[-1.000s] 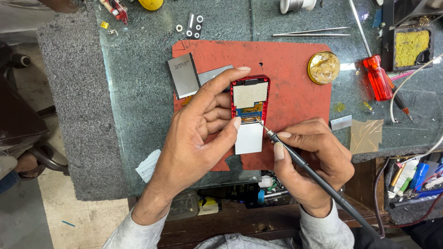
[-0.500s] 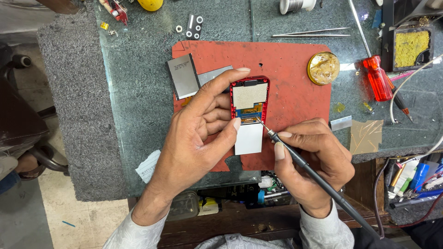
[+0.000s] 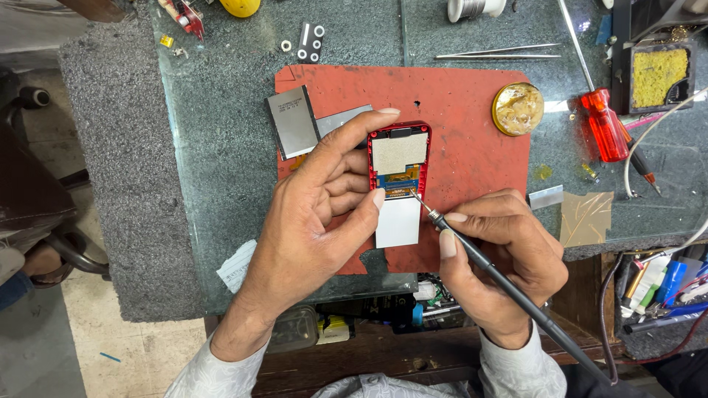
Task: The person solders components on the exposed circuit board of a small red feature phone using a soldering iron, holding the phone steady with the other hand. They then fit the screen assembly back into the housing, press the halves together, and handle the battery while closing the phone.
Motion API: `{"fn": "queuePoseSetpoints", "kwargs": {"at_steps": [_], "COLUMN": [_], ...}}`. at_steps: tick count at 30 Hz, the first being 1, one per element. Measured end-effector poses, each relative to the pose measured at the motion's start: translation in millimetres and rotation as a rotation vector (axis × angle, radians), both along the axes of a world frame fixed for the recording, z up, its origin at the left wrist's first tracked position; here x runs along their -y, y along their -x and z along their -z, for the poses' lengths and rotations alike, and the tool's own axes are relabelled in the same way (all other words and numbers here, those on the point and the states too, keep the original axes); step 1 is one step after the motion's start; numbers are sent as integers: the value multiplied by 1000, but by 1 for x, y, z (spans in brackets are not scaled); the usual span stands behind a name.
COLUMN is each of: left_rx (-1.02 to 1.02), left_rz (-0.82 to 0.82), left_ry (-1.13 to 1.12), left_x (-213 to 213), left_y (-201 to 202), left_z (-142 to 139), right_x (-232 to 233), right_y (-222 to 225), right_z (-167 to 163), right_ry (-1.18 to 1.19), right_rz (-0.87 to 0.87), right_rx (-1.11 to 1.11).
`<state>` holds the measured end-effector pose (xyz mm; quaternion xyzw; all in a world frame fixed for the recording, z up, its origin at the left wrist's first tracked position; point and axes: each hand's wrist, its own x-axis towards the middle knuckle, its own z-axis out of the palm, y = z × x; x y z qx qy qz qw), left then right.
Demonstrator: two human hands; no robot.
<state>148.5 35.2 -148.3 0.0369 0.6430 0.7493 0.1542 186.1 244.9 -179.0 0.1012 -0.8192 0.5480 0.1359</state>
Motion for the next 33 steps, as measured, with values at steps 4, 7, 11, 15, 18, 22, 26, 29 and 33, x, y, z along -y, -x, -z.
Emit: {"fn": "queuePoseSetpoints", "kwargs": {"at_steps": [4,7,11,15,18,22,26,29,33], "left_rx": [5,0,-16,-5,-12,-6,-22,-13,-10], "left_rz": [0,1,3,1,0,-1,-3,-1,0], "left_ry": [-4,-5,-5,-3,-2,-5,10,-6,-3], "left_x": [0,0,0,0,0,0,-1,0,-1], "left_y": [0,0,0,0,0,0,-1,-1,-1], "left_z": [0,1,1,2,1,1,1,1,1], "right_x": [0,-1,-1,0,0,-1,-1,-1,-1], "right_y": [0,0,0,0,0,1,0,0,-1], "right_z": [1,1,2,2,2,2,2,2,1], "right_ry": [9,18,17,11,7,3,-4,12,11], "right_rz": [1,1,1,0,-3,-2,-6,-4,4], "right_rx": [-7,-4,0,-2,-10,-11,-24,-21,-8]}}
